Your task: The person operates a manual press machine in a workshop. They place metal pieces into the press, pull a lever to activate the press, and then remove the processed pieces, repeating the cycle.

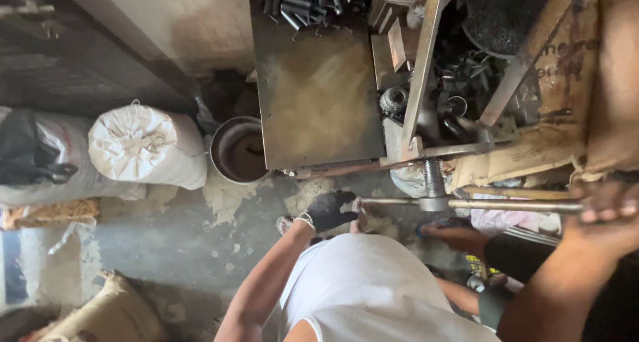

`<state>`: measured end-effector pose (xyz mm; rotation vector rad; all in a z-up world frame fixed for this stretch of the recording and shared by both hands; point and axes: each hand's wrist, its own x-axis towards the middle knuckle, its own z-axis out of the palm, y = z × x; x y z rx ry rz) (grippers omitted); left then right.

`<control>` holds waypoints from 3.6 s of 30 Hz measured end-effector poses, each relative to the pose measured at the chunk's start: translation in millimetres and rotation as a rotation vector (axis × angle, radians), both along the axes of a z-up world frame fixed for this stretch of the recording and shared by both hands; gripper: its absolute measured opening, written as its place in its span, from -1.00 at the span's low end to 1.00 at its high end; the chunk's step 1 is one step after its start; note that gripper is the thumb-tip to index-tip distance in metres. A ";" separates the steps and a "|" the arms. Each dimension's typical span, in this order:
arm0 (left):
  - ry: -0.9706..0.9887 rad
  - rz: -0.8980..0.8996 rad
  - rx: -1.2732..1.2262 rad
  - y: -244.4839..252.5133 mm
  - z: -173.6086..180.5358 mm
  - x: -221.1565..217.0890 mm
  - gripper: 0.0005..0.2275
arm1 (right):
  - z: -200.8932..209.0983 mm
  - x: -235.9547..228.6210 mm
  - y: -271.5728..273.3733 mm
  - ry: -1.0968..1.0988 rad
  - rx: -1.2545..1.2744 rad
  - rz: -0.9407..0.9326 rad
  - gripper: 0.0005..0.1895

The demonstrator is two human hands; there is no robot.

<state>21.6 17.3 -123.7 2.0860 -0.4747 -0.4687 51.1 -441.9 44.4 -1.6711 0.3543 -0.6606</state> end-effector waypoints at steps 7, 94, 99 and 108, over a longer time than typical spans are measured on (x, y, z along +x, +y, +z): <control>-0.017 0.255 -0.183 63.7 55.7 65.9 -0.75 | 30.7 -24.8 263.3 0.031 -0.661 1.299 -0.61; -0.351 0.720 0.041 69.4 60.1 215.1 -0.54 | -142.6 126.8 368.4 0.329 -0.488 0.320 -0.19; -0.401 0.712 0.025 67.0 65.2 225.1 -0.59 | -146.2 93.2 345.5 0.383 -0.529 0.294 -0.09; -0.401 0.553 -0.116 65.1 92.0 133.9 -0.68 | -59.0 79.5 317.9 0.306 -0.488 0.454 -0.15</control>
